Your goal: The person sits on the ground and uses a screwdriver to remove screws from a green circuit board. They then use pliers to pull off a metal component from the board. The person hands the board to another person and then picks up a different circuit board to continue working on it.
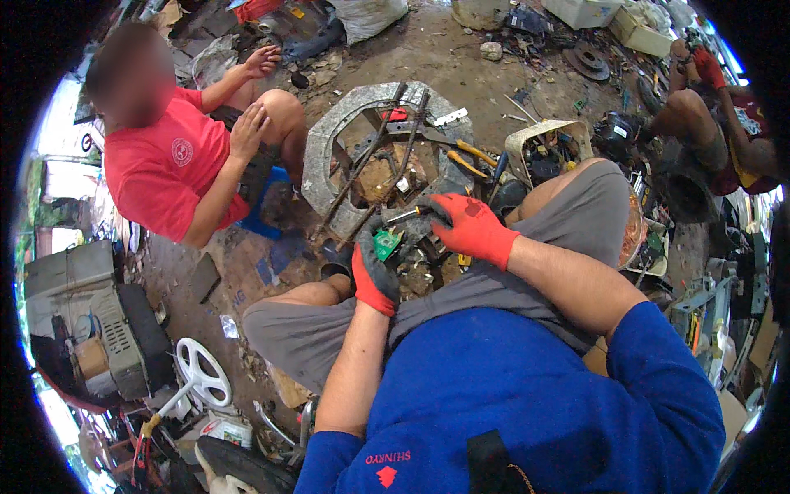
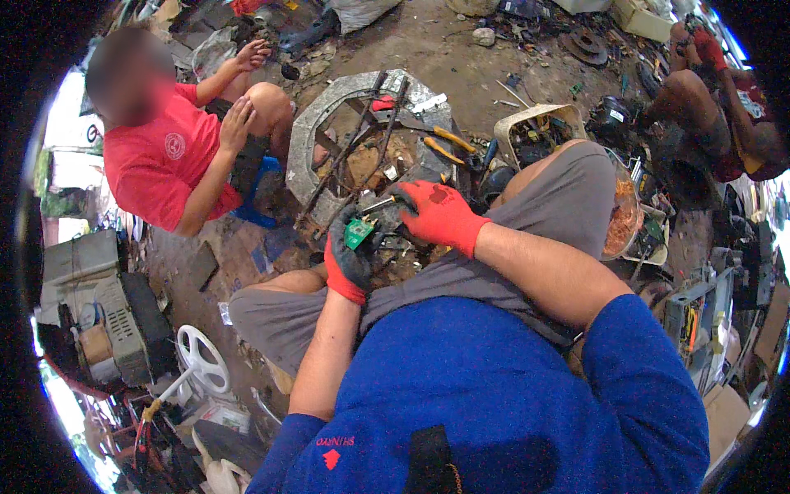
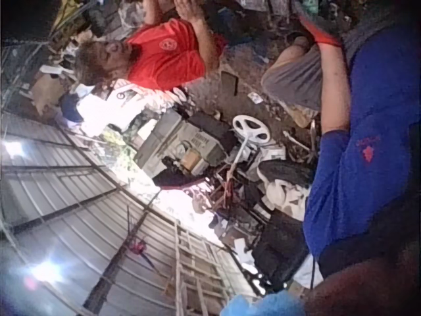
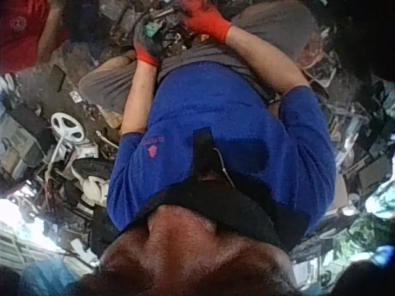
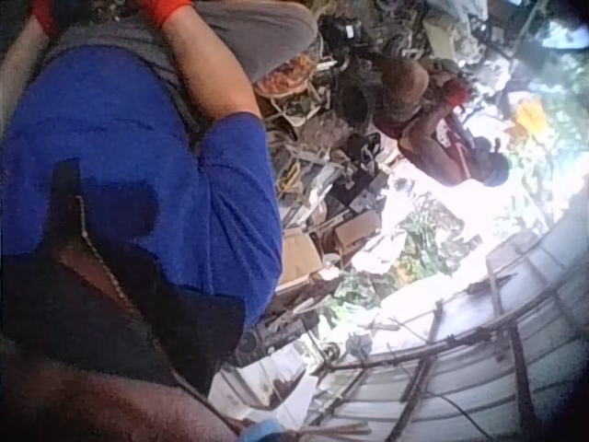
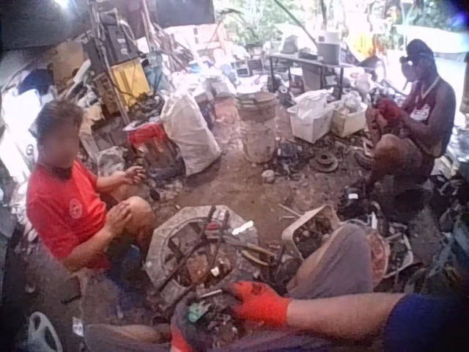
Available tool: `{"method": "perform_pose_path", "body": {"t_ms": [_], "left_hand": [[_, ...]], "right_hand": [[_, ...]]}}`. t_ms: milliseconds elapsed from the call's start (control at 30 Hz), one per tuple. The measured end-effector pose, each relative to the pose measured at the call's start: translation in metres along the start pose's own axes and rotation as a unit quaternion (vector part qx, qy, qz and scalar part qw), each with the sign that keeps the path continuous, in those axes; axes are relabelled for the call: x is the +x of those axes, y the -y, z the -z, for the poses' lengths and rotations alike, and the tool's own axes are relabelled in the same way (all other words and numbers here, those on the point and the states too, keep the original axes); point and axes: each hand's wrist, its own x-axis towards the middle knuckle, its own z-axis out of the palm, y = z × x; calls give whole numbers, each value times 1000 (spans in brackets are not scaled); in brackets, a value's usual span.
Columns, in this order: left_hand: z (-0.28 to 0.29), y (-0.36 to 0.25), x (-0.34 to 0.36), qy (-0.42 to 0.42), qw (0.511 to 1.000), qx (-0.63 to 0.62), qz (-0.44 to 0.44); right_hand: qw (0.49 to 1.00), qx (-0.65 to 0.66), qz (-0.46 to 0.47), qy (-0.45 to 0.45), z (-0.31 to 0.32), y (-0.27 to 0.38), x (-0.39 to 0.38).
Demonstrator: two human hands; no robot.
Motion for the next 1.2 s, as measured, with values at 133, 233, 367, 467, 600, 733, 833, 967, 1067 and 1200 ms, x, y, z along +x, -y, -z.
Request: {"method": "perform_pose_path", "body": {"t_ms": [133,233,367,467,600,733,833,967,1067,1200], "left_hand": [[7,2,4,-15,996,67,-52],[-1,0,2,-44,996,61,-37],[42,11,17,135,988,-78,-14],[57,16,24,141,971,-188,39],[64,15,28,151,952,-258,69],[65,9,26,169,928,-321,87],[52,3,18,277,876,-382,100],[14,-13,-2,235,871,-415,117],[4,-20,-7,324,873,-356,86],[11,-17,-2,283,891,-346,79]], "right_hand": [[989,-130,-68,-8,18,-2,12],[969,-197,-143,-35,33,-15,22],[955,-225,-184,-56,37,-30,35],[954,-219,-203,-35,35,-38,41],[951,-215,-220,-13,34,-43,49],[949,-229,-215,-13,34,-48,63],[950,-229,-214,-18,30,-49,69],[954,-212,-208,-39,28,-63,67],[960,-211,-183,-33,28,-70,66],[967,-189,-168,-35,24,-76,69]]}}
